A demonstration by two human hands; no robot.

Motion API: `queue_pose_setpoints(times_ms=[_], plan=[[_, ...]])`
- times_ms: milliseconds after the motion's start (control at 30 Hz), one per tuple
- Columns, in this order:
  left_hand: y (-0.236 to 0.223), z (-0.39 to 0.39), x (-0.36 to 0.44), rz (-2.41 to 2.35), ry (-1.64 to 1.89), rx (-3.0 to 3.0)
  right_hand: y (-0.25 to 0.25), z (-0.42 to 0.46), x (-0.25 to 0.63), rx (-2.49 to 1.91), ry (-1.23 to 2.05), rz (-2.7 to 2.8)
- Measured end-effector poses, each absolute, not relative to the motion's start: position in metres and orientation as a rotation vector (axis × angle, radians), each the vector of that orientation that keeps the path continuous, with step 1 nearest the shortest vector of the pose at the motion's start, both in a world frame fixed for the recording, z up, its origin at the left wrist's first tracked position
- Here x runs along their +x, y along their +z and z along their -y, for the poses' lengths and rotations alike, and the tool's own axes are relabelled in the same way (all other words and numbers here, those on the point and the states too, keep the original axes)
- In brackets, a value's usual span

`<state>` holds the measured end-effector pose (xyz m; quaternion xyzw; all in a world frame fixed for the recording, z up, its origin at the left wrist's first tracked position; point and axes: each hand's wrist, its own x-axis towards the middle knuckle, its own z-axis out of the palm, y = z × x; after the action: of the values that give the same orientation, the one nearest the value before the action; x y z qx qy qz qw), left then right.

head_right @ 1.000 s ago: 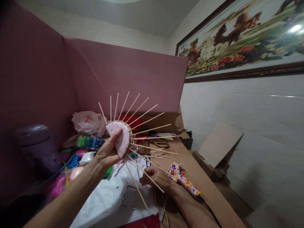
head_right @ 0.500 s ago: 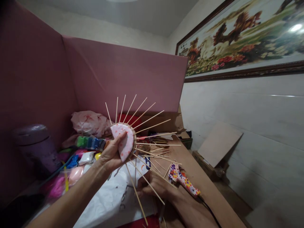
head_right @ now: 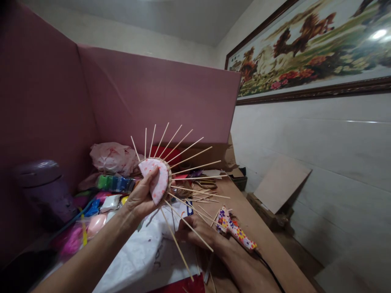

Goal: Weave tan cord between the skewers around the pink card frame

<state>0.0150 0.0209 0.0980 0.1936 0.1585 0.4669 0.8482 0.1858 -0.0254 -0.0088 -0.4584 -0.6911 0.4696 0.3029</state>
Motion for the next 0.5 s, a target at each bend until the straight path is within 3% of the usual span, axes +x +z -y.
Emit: queue_pose_setpoints(times_ms=[300, 500], plan=[[0.103, -0.026, 0.003, -0.358, 1.112, 0.413, 0.006, 0.026, 0.193, -1.037, 1.515, 1.522], [0.1, -0.031, -0.002, -0.377, 1.133, 0.455, 0.012, 0.025, 0.202, -1.069, 1.452, 1.415]])
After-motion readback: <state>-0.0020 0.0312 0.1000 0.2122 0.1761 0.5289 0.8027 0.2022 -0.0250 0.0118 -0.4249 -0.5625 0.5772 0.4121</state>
